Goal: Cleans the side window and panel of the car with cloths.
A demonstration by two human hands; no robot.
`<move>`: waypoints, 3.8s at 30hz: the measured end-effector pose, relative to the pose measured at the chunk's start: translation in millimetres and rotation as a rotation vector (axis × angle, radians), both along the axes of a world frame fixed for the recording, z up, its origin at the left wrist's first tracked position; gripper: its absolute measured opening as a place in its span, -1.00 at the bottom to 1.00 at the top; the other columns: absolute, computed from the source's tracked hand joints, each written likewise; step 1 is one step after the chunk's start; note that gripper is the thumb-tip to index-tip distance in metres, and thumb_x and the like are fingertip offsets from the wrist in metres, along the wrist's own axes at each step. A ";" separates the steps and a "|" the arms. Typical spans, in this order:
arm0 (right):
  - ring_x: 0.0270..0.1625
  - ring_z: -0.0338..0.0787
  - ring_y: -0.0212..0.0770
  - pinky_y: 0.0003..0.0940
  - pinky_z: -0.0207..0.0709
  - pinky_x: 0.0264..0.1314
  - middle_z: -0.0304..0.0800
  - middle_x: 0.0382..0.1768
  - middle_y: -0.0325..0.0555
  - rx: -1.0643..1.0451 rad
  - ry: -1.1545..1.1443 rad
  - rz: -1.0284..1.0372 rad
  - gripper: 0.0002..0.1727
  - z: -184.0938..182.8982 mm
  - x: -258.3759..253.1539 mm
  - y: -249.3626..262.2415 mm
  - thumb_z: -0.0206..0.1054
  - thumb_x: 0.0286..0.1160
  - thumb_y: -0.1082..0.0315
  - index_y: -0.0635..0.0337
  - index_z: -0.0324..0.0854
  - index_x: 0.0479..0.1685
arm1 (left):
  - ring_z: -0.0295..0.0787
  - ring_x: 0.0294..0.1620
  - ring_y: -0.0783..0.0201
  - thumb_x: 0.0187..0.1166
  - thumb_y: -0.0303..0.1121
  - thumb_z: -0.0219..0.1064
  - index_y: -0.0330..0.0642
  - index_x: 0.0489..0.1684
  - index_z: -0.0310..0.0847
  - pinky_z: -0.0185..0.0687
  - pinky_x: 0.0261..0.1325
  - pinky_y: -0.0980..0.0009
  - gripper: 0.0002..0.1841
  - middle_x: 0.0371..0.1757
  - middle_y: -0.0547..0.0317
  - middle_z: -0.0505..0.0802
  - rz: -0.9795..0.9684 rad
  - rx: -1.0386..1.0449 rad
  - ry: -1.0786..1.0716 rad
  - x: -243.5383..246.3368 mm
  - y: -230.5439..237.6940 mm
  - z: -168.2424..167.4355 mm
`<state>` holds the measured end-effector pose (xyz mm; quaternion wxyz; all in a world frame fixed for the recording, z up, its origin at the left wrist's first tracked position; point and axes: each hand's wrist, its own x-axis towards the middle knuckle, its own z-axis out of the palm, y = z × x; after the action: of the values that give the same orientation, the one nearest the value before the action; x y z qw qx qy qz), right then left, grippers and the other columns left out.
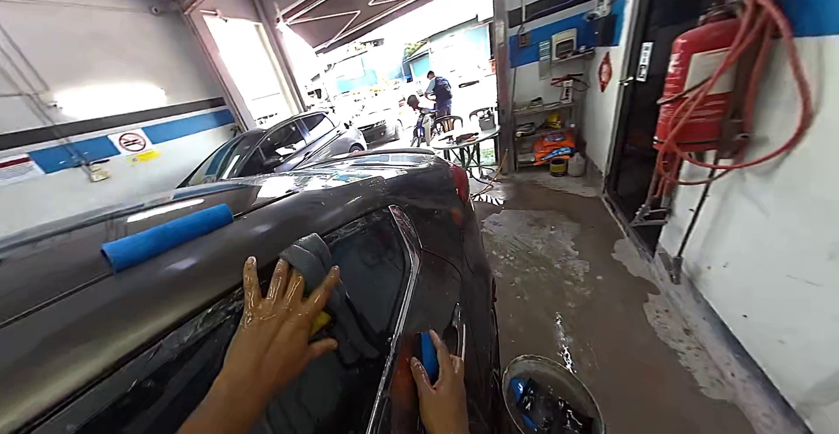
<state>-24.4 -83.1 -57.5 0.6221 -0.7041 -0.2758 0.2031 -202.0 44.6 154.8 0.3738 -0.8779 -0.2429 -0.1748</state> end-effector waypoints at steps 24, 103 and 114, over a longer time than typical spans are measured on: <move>0.07 0.73 0.03 -0.05 0.70 0.09 0.67 0.14 0.21 0.063 -0.247 -0.142 -0.40 -11.0 -20.1 26.3 0.37 0.49 0.09 0.16 0.65 0.51 | 0.70 -0.22 -0.09 0.12 0.04 0.40 0.10 -0.30 0.79 0.50 -0.40 0.09 -0.68 -0.30 0.10 0.69 -0.298 0.105 0.248 0.2 38.7 67.8; 0.37 0.66 0.32 0.19 0.52 0.44 0.62 0.31 0.49 0.127 -0.383 0.103 -0.48 -26.0 -84.5 -62.0 0.23 0.66 0.21 0.32 0.60 0.50 | 0.70 -0.21 -0.05 0.14 0.00 0.40 0.14 -0.27 0.79 0.48 -0.39 0.11 -0.72 -0.29 0.13 0.70 -0.337 0.051 0.265 6.8 40.9 63.9; 0.28 0.72 0.28 0.14 0.63 0.34 0.69 0.24 0.41 0.120 -0.358 -0.089 -0.41 -27.4 -33.2 0.6 0.32 0.56 0.15 0.32 0.59 0.51 | 0.68 -0.27 -0.14 0.12 0.05 0.33 0.04 -0.18 0.77 0.46 -0.41 0.05 -0.60 -0.29 0.01 0.68 -0.376 0.081 0.254 8.5 51.8 58.2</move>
<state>-57.6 -82.5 -84.9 0.6123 -0.7021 -0.3622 0.0302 -193.4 96.4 213.0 0.3971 -0.9070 -0.0186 -0.1390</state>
